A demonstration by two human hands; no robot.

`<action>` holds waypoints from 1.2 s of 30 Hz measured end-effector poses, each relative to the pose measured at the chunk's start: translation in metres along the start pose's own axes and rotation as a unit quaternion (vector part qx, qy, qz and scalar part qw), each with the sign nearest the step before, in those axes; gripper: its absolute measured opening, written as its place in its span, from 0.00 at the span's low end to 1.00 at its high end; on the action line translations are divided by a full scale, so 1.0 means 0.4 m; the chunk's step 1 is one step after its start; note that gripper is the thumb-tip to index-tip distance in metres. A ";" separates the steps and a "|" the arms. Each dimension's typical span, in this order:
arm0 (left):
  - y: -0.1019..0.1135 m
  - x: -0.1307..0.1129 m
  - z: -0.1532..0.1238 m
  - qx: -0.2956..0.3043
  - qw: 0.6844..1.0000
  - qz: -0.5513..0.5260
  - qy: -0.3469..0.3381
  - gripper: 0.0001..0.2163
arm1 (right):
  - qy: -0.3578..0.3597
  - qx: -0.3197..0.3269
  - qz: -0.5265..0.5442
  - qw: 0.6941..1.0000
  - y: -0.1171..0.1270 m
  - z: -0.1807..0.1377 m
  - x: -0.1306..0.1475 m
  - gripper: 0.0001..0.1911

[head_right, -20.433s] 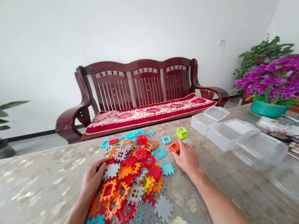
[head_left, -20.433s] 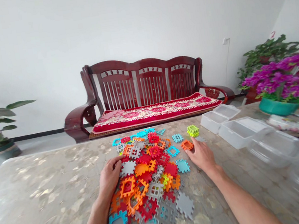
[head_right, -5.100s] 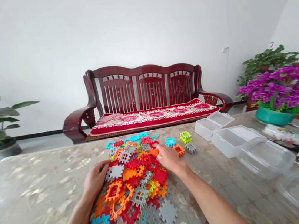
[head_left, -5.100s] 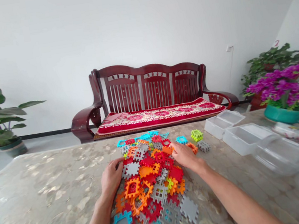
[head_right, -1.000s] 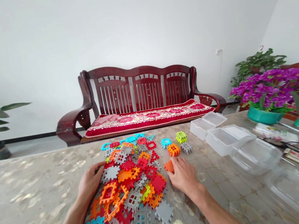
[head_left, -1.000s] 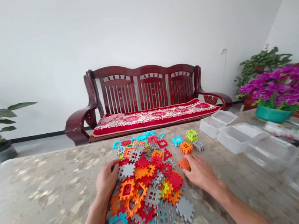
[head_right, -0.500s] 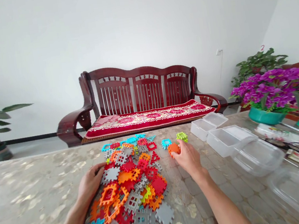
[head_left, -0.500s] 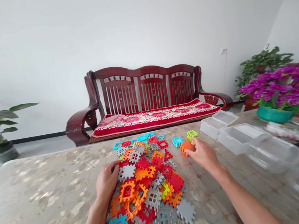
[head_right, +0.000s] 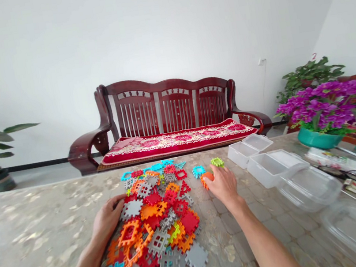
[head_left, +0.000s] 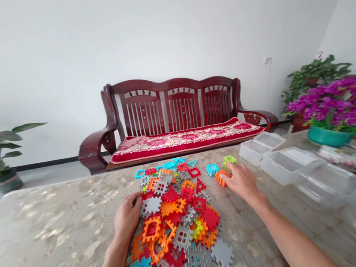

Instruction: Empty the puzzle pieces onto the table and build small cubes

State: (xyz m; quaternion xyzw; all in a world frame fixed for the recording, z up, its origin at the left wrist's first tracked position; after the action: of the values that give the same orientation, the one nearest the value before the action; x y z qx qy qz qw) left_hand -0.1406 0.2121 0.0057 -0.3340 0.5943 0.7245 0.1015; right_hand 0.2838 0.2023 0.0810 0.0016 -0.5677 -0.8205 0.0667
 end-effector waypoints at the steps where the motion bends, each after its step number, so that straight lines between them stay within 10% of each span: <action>1: -0.001 0.001 0.001 0.000 1.000 0.000 0.000 0.17 | 0.001 -0.001 -0.003 1.000 0.004 0.009 0.007 0.27; 19: -0.010 0.015 0.006 0.007 1.000 -0.019 0.014 0.16 | -0.026 0.224 -0.065 0.972 -0.176 0.173 0.069 0.46; 36: 0.001 -0.002 -0.004 -0.002 1.000 -0.015 -0.003 0.16 | -0.030 0.209 -0.062 0.976 -0.197 0.199 0.077 0.45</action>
State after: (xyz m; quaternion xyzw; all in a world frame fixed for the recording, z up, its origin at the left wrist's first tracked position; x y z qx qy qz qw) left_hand -0.1396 0.2107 0.0065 -0.3411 0.5875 0.7250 0.1132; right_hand 0.2384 0.3003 0.0383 0.0259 -0.7270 -0.6861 -0.0027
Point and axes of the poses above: each hand's wrist, its own z-axis towards the middle knuckle, its own y-axis out of the back of the hand, x = y × z, the point moved 10 cm from there along z, towards the middle knuckle, and after that the axes turned 13 degrees about y, right-handed, at the moved point
